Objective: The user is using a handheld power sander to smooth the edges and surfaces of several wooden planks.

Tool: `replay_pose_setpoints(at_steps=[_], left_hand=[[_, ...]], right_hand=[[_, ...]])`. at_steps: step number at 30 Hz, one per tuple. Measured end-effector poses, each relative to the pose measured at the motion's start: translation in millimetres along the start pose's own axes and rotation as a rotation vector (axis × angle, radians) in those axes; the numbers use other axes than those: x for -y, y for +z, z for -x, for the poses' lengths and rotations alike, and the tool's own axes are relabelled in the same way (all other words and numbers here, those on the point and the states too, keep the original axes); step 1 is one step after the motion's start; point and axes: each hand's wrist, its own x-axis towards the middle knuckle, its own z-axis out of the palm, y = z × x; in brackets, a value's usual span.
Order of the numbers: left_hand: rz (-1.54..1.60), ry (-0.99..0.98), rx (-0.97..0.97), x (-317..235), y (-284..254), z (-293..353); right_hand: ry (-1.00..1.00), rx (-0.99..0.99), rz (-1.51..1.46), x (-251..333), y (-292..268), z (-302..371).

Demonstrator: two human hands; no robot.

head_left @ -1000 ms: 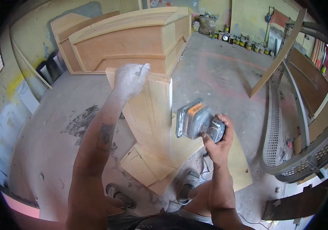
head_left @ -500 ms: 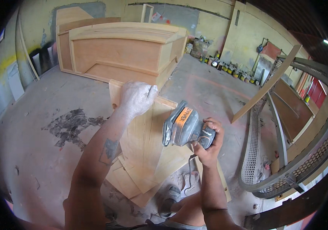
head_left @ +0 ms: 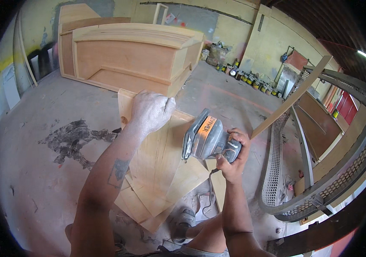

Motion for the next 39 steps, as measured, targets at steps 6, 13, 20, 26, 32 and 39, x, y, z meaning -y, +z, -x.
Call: replay_pose_setpoints(at_steps=[6, 13, 20, 26, 32, 39], left_hand=[[-0.025, 0.004, -0.008, -3, 3, -2], [0.007, 0.041, -0.046, -2, 3, 1], [-0.003, 0.043, -0.031, -6, 7, 0], [-0.047, -0.029, 0.003, -6, 11, 1], [-0.224, -0.309, 0.127, -22, 15, -16], [0.072, -0.231, 0.56, 27, -54, -19]], right_hand=[[0.011, 0.047, 0.058, -8, -3, 21], [-0.004, -0.025, -0.004, -8, 5, 9], [0.195, -0.051, -0.183, -27, -3, 45], [0.444, -0.187, -0.261, -24, 0, 80], [0.494, -0.404, -0.287, -44, -10, 99], [0.607, -0.553, -0.371, -21, -12, 88]])
